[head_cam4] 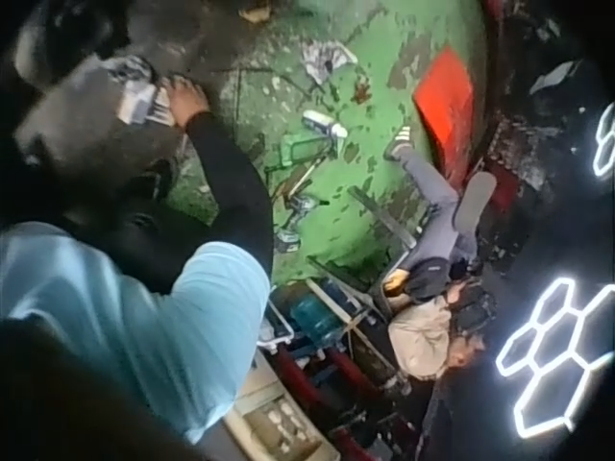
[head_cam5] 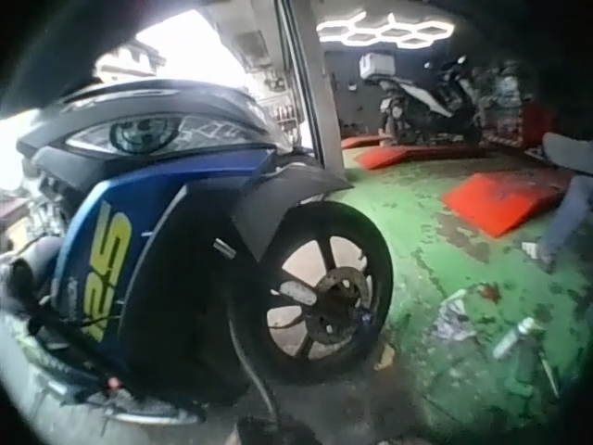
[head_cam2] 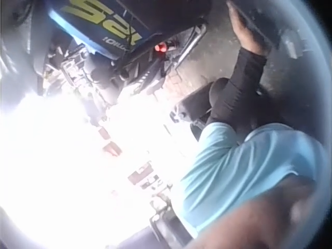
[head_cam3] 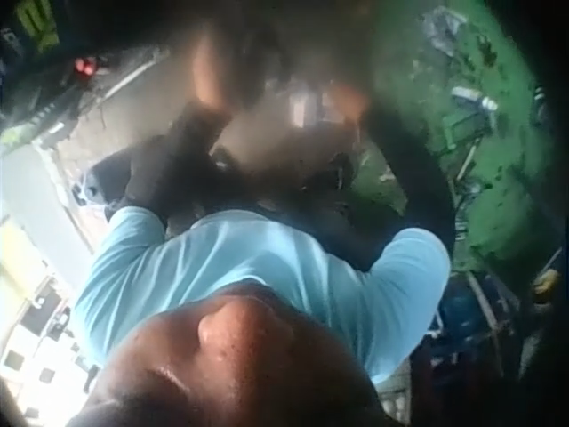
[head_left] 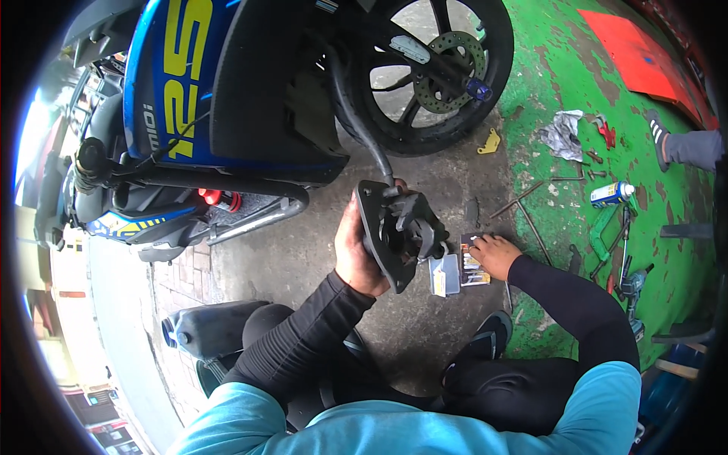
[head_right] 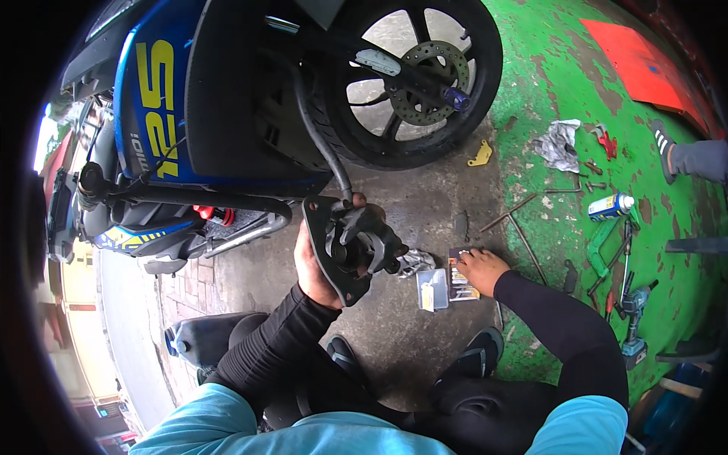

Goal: Replacing brake pads on a motorcycle brake caliper.

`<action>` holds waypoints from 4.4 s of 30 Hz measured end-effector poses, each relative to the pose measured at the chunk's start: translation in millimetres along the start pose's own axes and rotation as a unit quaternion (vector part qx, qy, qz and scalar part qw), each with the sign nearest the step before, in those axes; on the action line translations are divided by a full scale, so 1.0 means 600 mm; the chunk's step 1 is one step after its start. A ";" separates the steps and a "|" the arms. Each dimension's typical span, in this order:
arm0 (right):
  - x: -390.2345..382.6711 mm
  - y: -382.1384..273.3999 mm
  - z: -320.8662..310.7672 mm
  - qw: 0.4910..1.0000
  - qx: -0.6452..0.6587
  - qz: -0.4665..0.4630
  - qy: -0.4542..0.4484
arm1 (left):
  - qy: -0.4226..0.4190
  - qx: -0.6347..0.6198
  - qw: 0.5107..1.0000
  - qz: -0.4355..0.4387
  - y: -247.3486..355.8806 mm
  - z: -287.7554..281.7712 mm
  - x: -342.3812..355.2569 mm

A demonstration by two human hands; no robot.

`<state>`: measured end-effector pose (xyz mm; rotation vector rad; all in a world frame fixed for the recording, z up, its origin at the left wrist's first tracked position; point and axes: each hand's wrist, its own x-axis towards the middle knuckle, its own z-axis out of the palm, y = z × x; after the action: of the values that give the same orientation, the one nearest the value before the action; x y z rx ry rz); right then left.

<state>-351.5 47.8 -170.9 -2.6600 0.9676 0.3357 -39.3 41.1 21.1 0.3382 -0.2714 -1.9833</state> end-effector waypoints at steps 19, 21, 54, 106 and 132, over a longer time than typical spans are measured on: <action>-0.096 -0.122 -0.460 0.767 0.344 -0.097 0.533 | 0.021 -0.102 0.995 0.000 -0.031 0.043 0.042; -0.091 -0.147 -0.483 0.837 0.203 -0.163 0.482 | 0.002 -0.112 0.994 0.012 -0.042 0.059 0.043; -0.044 -0.204 -0.439 0.880 -0.035 -0.128 0.456 | -0.147 -0.199 0.969 0.009 -0.038 0.051 0.047; -0.015 -0.257 -0.376 0.530 0.831 0.043 0.165 | -0.264 -0.112 0.958 -0.002 -0.024 0.012 0.076; 0.000 -0.227 -0.367 0.646 0.706 0.071 0.282 | -0.194 -0.094 0.976 0.016 -0.031 0.008 0.066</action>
<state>-236.7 71.0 60.1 -1.1464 0.9244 -0.9392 -72.9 13.4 14.8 -0.1787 -0.3294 -2.0152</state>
